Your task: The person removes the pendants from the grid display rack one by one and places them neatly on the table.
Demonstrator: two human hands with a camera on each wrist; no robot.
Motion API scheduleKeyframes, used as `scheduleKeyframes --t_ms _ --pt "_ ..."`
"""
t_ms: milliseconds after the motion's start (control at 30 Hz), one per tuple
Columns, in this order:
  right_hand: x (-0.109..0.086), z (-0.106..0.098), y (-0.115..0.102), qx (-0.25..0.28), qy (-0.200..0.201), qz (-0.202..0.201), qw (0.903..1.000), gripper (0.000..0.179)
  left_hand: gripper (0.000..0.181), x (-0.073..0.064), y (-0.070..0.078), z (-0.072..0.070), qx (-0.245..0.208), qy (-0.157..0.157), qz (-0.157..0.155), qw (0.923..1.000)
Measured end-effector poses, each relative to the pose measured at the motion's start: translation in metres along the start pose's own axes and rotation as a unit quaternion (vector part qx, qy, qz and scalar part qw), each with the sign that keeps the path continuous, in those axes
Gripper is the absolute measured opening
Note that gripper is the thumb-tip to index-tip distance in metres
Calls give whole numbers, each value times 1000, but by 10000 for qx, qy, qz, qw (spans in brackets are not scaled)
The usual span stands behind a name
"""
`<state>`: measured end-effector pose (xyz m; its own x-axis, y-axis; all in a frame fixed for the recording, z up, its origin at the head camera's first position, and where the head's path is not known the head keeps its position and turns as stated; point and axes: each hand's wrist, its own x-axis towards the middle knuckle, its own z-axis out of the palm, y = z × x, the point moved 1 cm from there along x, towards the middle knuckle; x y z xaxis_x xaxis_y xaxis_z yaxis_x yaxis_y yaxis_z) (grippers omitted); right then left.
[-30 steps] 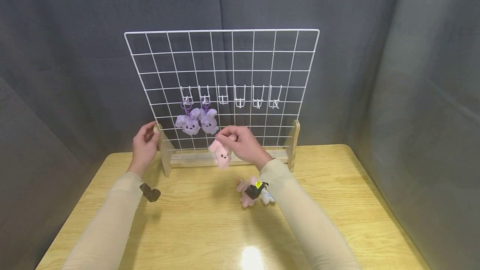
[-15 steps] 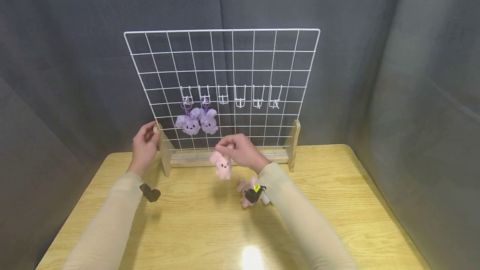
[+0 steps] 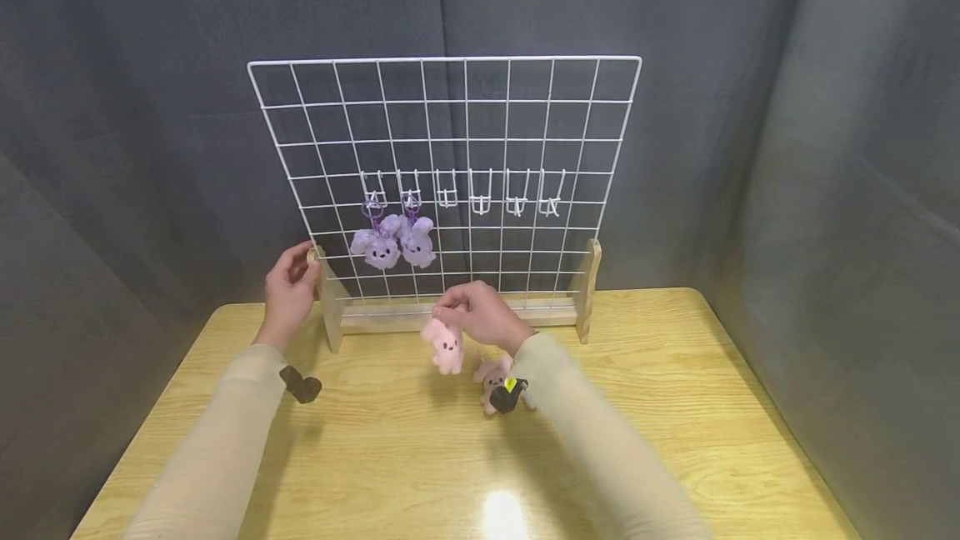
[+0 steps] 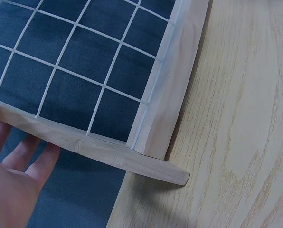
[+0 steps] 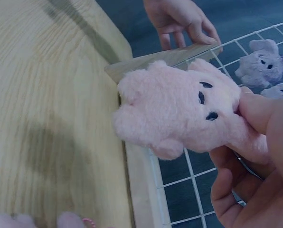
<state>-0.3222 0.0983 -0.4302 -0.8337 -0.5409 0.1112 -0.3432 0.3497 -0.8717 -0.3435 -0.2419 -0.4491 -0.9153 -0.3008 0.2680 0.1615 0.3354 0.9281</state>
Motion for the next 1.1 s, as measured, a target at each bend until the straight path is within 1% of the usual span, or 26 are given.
scheduleKeyframes --t_ms 133,467,800,933,1100 --pt "-2 5 6 -99 -19 47 9999 13 40 0 1 0 -1 8 24 10000" --pt "-6 18 21 -337 -218 148 9991 13 40 -1 1 0 -5 -18 -27 10000" --pt "-12 29 34 -503 -552 302 9967 12 41 -1 0 0 -44 -46 -61 10000" --pt "-14 32 40 -550 -611 322 9961 12 41 -1 -1 0 -7 -35 -67 10000" --pt "-14 36 44 -574 -628 598 9946 10 41 0 0 0 -74 -47 -58 9999"
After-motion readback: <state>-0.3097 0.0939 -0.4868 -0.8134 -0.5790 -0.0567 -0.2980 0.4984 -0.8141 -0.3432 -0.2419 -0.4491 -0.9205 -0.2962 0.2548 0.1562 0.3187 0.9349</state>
